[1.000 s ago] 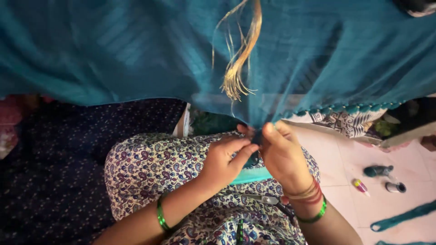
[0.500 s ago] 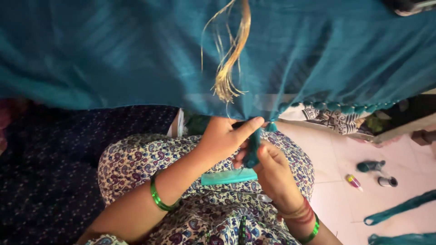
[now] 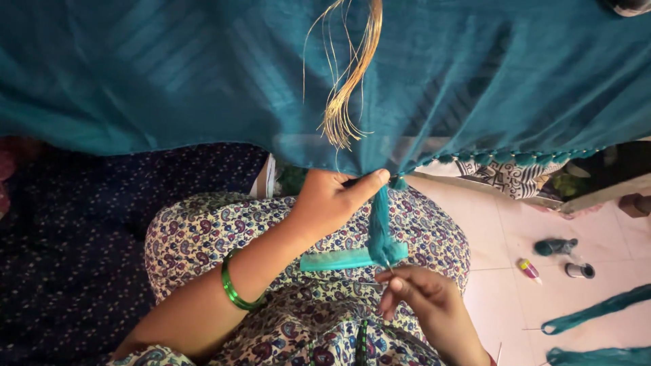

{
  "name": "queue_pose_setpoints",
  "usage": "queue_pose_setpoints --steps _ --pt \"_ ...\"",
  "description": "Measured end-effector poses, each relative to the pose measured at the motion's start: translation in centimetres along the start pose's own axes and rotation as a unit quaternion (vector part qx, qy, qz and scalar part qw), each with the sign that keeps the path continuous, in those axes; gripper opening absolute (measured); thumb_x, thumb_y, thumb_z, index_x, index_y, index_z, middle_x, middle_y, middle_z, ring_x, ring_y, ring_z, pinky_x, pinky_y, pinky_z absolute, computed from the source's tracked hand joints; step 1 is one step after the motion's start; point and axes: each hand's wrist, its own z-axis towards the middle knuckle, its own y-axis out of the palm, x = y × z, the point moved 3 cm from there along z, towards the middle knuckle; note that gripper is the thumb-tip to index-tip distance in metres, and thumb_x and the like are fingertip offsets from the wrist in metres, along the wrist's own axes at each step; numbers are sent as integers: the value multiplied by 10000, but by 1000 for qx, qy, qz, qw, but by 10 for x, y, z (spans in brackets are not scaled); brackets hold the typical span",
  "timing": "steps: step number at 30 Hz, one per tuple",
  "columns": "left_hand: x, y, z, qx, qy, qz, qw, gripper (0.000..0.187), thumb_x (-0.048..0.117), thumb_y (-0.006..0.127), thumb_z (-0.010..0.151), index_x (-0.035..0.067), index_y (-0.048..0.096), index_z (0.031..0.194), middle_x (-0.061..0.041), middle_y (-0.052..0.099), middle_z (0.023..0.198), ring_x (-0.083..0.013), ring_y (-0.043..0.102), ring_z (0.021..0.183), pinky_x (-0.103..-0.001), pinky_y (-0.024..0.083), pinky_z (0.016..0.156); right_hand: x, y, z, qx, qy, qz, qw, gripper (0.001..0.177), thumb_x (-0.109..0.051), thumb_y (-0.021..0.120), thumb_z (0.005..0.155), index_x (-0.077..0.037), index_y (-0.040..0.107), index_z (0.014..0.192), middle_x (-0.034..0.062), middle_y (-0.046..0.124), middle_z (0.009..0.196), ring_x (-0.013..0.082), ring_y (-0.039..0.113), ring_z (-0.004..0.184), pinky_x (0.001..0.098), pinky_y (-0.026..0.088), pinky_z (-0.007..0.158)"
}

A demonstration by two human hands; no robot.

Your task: The recorder is seen handcrafting decorative tassels and attaching them to the edge of a teal-colored fabric using a needle, thread, and scissors.

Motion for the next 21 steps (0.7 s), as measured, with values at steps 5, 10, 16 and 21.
queue_pose_setpoints --steps 5,10,16,21 --pt "-1 -1 -1 8 6 20 1000 148 157 723 983 19 778 974 21 733 827 -37 638 760 -233 515 677 16 -10 -15 -60 -38 -137 988 213 -95 635 945 35 786 1018 82 762 699 151 739 671 300 593 654" --pt "2 -2 -4 10 29 9 999 158 163 717 979 18 778 999 38 734 830 -18 625 762 -222 500 668 10 -16 -18 -55 2 -137 989 195 -78 670 915 34 811 991 86 760 681 152 731 653 304 589 634" --pt "-2 -3 -6 13 26 17 999 173 180 720 983 20 786 993 37 729 805 4 593 744 -212 478 653 12 -24 -21 -65 1 -154 986 202 -95 676 909 27 819 984 86 774 664 151 752 642 307 615 636" --pt "-26 -8 -13 -30 -42 145 988 201 181 768 990 -1 807 915 -138 539 602 -113 457 596 -282 378 554 16 -42 -22 -38 -4 -64 997 207 -75 664 901 46 793 1009 106 757 679 173 743 647 331 609 615"
